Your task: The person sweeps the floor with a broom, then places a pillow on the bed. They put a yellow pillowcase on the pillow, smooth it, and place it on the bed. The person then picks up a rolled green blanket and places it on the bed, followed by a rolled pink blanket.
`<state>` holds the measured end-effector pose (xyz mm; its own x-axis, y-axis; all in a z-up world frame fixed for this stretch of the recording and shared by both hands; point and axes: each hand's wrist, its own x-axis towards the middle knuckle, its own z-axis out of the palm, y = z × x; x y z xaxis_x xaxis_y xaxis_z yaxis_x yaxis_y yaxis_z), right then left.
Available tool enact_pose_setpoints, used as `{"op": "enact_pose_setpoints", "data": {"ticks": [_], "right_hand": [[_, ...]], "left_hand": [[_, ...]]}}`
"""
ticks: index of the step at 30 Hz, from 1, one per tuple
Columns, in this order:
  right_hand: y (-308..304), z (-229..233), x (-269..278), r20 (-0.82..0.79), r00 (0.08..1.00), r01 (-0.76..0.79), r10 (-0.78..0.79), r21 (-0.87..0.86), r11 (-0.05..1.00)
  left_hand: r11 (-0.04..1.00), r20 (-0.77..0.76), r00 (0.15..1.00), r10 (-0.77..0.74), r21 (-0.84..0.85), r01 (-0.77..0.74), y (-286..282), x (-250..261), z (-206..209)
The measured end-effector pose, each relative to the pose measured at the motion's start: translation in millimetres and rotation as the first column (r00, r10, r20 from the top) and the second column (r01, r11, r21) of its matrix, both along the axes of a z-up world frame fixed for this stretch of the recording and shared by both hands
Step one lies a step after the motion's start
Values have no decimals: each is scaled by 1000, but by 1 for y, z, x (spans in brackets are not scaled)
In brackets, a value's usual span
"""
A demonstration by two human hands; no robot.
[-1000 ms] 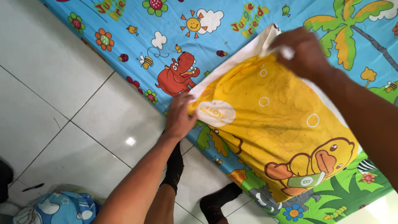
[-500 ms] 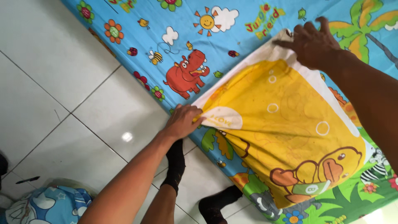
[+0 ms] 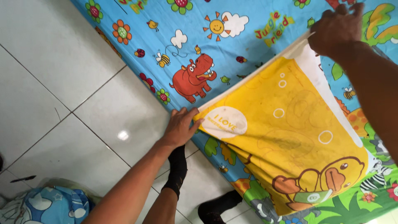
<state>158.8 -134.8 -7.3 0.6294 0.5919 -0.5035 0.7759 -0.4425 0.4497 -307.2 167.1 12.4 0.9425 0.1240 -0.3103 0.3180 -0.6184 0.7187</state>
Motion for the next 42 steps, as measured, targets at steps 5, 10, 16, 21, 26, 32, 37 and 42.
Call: {"op": "enact_pose_setpoints", "data": {"ticks": [5,10,16,21,26,32,37,42], "right_hand": [[6,1,8,-549,774,528,-315,285,800],[-12,9,-42,-658,745,634,-111,645,426],[-125,37,-178,-305,846,499,-437,741,449],[-263,49,-338,-394,410,736,-822,676,43],[-320,54,-469,-545,-306,703,-780,423,-571],[-252,14,-512,-450,196,567,-871,777,-273],[-159,-32,-506,-256,324,608,-911,794,-7],[-121,-5,-485,-263,395,736,-880,663,132]], "left_hand": [[929,-188,926,329,-111,-352,-15,-4,-64],[776,59,786,615,135,-616,-18,-5,-108],[847,-495,724,481,46,-530,-53,-2,-85],[990,-578,816,-28,-129,-57,-118,1,-29],[953,-276,913,-300,-118,278,-181,26,43],[819,257,786,-562,40,573,-281,56,94],[719,333,682,-651,-17,695,-358,48,85],[689,261,645,-718,136,712,-363,56,50]]}}
